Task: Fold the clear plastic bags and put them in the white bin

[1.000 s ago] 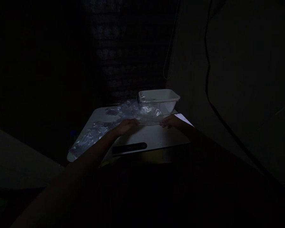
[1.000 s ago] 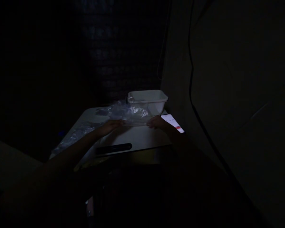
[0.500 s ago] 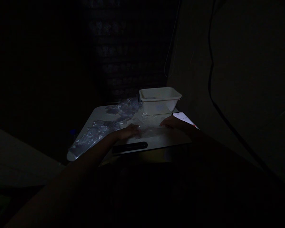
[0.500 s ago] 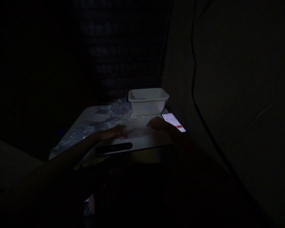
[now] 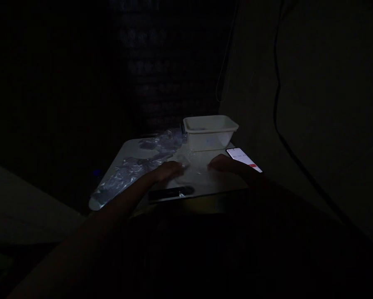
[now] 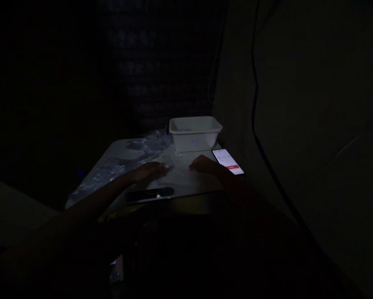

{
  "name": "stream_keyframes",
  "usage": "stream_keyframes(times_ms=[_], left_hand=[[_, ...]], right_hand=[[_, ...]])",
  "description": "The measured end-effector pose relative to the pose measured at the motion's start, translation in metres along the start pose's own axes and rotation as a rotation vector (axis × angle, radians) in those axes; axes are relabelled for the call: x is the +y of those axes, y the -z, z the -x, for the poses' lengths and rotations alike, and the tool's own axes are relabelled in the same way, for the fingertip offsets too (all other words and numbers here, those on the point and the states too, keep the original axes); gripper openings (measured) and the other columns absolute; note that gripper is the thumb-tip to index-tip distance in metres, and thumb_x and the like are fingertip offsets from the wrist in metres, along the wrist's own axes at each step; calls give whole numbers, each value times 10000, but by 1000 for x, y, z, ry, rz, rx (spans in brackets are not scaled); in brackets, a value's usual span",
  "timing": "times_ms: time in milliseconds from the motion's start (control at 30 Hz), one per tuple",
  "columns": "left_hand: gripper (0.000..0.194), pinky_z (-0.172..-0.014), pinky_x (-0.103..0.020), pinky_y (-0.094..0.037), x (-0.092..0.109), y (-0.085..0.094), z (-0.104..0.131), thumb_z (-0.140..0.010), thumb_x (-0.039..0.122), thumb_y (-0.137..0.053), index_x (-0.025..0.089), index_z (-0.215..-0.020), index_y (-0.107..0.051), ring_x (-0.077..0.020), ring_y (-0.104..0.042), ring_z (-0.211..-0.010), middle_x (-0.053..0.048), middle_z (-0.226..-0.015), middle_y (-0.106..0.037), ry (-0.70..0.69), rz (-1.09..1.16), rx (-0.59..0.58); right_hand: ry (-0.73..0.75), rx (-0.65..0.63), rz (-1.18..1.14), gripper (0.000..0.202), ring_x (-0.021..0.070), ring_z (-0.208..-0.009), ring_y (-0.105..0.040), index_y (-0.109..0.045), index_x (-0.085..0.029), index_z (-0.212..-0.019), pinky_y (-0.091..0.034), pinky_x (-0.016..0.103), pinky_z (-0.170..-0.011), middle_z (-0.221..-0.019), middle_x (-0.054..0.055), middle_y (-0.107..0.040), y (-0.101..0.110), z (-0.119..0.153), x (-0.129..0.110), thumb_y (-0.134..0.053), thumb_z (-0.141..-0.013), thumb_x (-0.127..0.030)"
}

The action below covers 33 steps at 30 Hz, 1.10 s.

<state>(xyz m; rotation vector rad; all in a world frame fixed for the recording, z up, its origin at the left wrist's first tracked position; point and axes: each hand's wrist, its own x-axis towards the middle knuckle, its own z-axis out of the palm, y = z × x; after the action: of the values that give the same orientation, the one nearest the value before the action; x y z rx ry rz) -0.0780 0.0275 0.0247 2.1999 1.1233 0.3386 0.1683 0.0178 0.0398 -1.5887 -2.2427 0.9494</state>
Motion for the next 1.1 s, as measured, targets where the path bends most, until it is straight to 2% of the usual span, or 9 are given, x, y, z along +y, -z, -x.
stream_keyframes(times_ms=[33, 100, 233, 400, 533, 633, 700, 833, 1100], left_hand=[[367, -770, -268, -351, 1, 2, 0, -775, 343, -300, 138, -710, -596, -148, -522, -787, -46, -804, -613, -36, -132, 27], [273, -803, -278, -332, 6, 5, 1, -745, 249, -357, 138, -670, -595, -157, -513, -808, -53, -771, -609, -103, -393, 59], [245, -793, -280, -356, 21, 1, 1, -730, 189, -356, 119, -763, -589, -175, -499, -866, -84, -820, -594, -155, -658, 75], [384, -886, -267, -295, 36, -23, -4, -792, 269, -279, 73, -1084, -433, -178, -368, -1085, -125, -1145, -452, -171, -656, 92], [475, -937, -292, -215, 40, -47, -8, -814, 323, -233, 13, -1162, -322, -203, -239, -1170, -169, -1232, -342, -135, -659, 45], [540, -946, -330, -178, 41, -62, -8, -815, 360, -212, -29, -1185, -268, -240, -185, -1185, -213, -1257, -274, -79, -683, 60], [571, -944, -354, -170, 42, -69, -8, -813, 383, -193, -33, -1201, -242, -259, -163, -1188, -225, -1270, -234, -48, -697, 62], [586, -940, -384, -158, 42, -75, -6, -806, 417, -164, -1, -1207, -260, -267, -144, -1192, -207, -1285, -215, -10, -726, 48], [608, -943, -398, -145, 44, -77, -4, -799, 442, -134, 20, -1226, -232, -257, -124, -1200, -185, -1300, -190, 32, -741, 40]], right_hand=[[29, 104, 38, 221, 90, -495, -473, -617, -121, -614, -344, 206, -477, -558, 17, -570, -1, -3, 4, -464, -649, -277], [85, 217, 107, 232, 126, -642, -538, -628, -128, -708, -385, 215, -561, -737, 49, -622, -5, -8, 11, -432, -674, -247], [110, 216, 300, 289, 162, -826, -545, -585, -147, -923, -405, 246, -694, -955, 60, -598, -17, -15, 23, -450, -676, -213], [93, 183, 500, 373, 178, -933, -507, -492, -174, -1075, -390, 285, -781, -1072, 53, -542, -26, -18, 27, -437, -709, -227], [58, 292, 605, 342, 196, -941, -498, -505, -161, -1052, -388, 314, -787, -1058, 69, -545, -27, -14, 17, -377, -743, -232], [156, 408, 627, 360, 191, -972, -472, -492, -109, -1057, -367, 312, -819, -1056, 102, -535, -34, -14, 7, -304, -773, -228], [275, 430, 637, 386, 180, -1044, -416, -449, -80, -1098, -333, 306, -863, -1116, 115, -491, -44, -17, 4, -279, -784, -227], [395, 386, 722, 429, 200, -1135, -311, -376, -54, -1154, -295, 362, -885, -1226, 145, -372, -63, -22, 5, -263, -801, -269], [310, 329, 885, 396, 221, -1160, -265, -376, -119, -1153, -266, 449, -871, -1259, 122, -331, -61, -15, 20, -217, -822, -268]])
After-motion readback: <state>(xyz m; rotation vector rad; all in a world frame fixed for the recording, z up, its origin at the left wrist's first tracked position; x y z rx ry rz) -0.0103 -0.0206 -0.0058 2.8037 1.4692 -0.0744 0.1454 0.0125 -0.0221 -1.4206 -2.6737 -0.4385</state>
